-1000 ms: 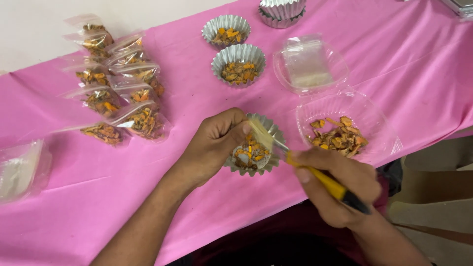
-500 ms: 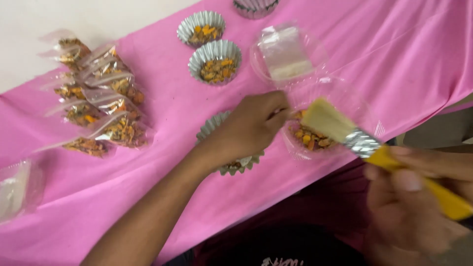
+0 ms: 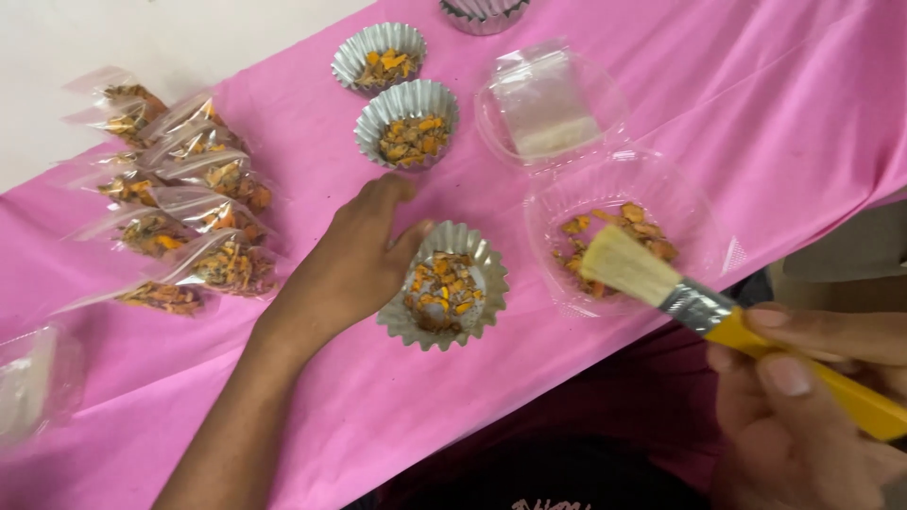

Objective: Sorting and cleaning dried tea leaves or flower petals using a brush and fingers before transferring them to a container.

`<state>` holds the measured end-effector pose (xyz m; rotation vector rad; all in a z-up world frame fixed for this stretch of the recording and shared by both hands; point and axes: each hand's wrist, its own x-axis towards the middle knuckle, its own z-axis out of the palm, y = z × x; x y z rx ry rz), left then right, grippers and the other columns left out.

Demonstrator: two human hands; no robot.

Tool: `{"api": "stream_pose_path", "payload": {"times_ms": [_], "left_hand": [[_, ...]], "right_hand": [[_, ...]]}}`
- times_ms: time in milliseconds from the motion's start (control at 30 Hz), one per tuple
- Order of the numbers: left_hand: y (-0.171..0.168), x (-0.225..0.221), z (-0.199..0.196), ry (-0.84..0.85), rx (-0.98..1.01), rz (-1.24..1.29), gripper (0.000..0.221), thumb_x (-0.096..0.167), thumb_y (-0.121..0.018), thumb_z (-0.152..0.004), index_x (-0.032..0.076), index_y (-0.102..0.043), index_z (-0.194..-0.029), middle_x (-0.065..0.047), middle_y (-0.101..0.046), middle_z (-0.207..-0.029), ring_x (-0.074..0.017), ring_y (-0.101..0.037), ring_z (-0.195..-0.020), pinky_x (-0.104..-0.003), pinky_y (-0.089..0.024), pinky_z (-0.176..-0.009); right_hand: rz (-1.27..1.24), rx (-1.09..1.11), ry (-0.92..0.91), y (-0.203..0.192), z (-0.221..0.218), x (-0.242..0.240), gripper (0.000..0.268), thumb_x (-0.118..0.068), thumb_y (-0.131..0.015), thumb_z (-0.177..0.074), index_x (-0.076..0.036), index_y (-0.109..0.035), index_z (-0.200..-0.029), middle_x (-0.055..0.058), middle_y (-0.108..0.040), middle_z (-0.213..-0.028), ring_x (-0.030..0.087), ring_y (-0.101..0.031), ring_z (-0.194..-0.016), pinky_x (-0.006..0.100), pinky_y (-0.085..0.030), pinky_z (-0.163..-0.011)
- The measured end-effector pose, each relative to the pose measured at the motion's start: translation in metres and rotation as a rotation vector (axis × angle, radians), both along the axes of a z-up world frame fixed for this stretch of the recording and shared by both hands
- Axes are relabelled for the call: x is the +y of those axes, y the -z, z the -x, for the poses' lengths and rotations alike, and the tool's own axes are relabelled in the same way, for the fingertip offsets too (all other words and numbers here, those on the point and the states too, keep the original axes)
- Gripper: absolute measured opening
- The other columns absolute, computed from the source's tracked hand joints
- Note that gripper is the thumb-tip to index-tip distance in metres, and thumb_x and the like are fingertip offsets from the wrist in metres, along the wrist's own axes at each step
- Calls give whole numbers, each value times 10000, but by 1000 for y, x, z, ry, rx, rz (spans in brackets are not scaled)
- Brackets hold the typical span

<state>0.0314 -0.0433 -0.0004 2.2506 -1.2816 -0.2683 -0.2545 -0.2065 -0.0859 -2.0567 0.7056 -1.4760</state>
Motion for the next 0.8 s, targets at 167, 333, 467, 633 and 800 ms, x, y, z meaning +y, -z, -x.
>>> {"api": "stream_pose_path", "payload": {"times_ms": [167, 333, 467, 633, 800], "left_hand": [[17, 21, 1, -248, 156, -256, 412, 430, -530, -1009, 68, -558, -1203, -133, -684, -1084, -275, -649, -952, -428, -487, -794], [2, 35, 16, -217, 344, -246, 187, 254, -472, -1031, 140, -610, -1082, -26, -729, -1035, -158, -667, -933, -334, -516, -767], [14, 53, 8, -31, 366, -168, 268, 233, -539, -1066, 147, -517, -813, 41, -494, -726, -107, -462, -677, -309, -378, -616], [7, 53, 14, 99, 598, -51, 243, 179, -573, -1051, 134, -556, -813, 62, -443, -715, -70, -405, -648, -277, -343, -569], [1, 51, 20, 165, 661, -31, 260, 134, -577, -1058, 127, -544, -800, 73, -381, -686, -60, -334, -604, -264, -305, -521]], "right_hand": [[-468, -27, -305, -71, -21, 51, 196, -84, -557, -939, 65, -620, -1051, 201, -702, -805, 101, -433, -397, 180, -320, -425], [-458, -91, -351, -56, -21, 52, 212, -15, -553, -915, 111, -614, -1074, 255, -685, -832, 218, -653, -610, 211, -476, -587], [-507, -5, -367, -58, -16, 50, 184, -33, -565, -945, 71, -611, -1089, 241, -696, -818, 121, -466, -407, 164, -340, -433], [-489, 1, -306, -51, -17, 49, 180, -22, -563, -965, 99, -611, -1089, 252, -686, -859, 199, -620, -626, 200, -443, -647], [-502, -139, -323, -25, -17, 39, 222, -28, -545, -942, 140, -564, -1086, 293, -670, -1000, 282, -696, -750, 243, -536, -727]]}}
